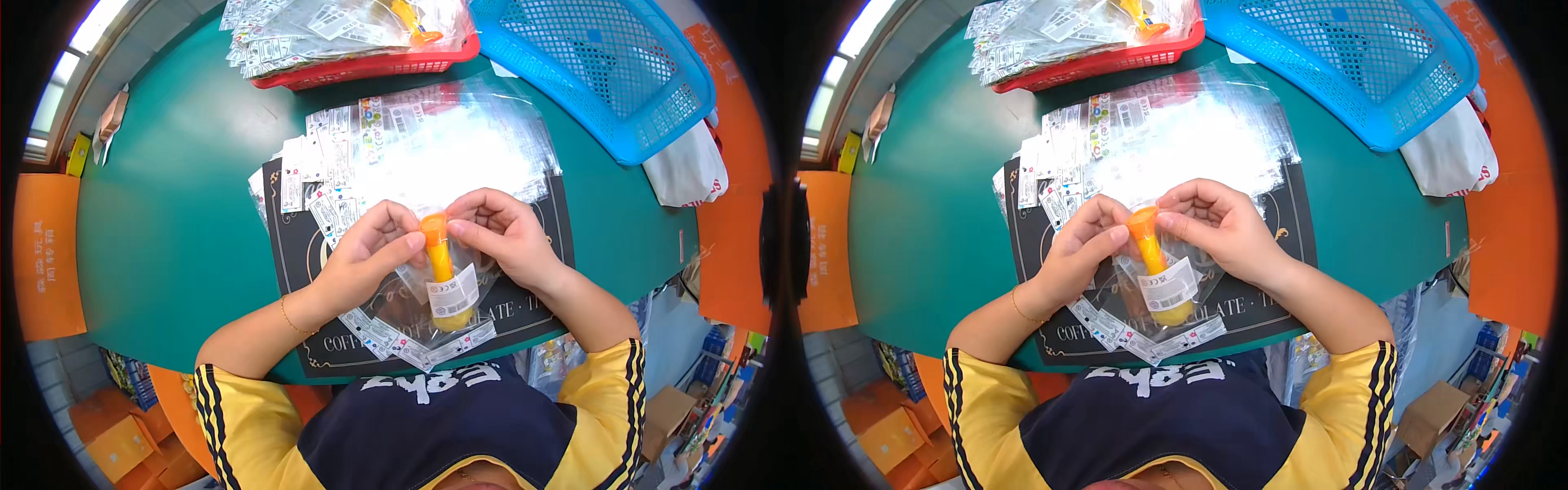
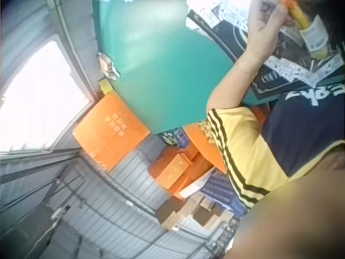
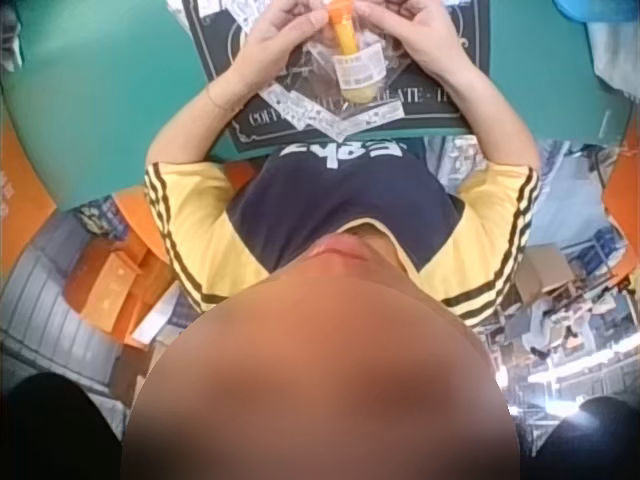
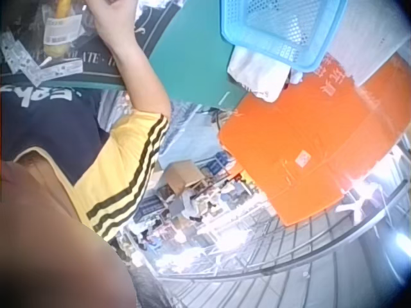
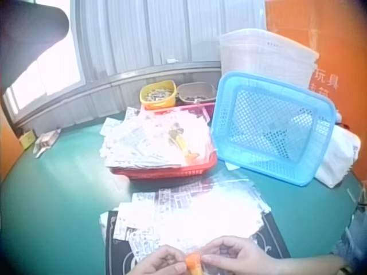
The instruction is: Packaging small plastic toy components into plastic bags.
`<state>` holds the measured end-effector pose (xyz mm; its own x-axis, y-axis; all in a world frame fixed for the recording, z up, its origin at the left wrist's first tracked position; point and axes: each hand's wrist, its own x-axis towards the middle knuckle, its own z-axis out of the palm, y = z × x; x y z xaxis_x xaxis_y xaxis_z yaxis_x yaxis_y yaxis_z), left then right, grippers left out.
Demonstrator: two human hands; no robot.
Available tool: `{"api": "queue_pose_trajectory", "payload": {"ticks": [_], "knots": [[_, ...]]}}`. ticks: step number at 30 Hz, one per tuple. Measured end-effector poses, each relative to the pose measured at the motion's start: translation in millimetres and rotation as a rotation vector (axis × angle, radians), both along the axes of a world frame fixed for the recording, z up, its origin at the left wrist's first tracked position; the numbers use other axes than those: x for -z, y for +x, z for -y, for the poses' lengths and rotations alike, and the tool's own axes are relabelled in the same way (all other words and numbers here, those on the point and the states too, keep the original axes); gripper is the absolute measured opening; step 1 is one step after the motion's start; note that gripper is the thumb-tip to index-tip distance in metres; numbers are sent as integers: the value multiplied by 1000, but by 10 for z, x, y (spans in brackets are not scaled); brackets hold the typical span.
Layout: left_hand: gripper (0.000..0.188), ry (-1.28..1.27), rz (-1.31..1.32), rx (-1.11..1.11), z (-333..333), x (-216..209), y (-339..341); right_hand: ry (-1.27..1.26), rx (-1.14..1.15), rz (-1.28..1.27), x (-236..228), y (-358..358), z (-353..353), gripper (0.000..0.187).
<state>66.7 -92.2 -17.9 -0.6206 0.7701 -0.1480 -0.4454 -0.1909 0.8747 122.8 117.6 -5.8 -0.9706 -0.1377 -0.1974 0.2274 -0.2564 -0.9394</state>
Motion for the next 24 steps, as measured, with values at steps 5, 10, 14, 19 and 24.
{"api": "queue_pose_trajectory", "payload": {"ticks": [5, 10, 14, 19, 24], "knots": [[11, -65, 24, -101, 4, 25, -57, -91, 24, 61, 13, -23, -50, 11], [10, -46, 4, -125, -31, -29, -19, -200, -36, 111, 30, -32, -79, 12], [12, 15, 26, -87, -40, -23, -4, -158, -93, 82, 28, -18, -42, 15], [13, -37, 66, -43, -25, -54, -42, -114, -87, 63, 48, -8, -31, 13], [11, -51, 98, -43, -6, -70, -63, -182, -94, 65, 93, -40, -118, 11]]}}
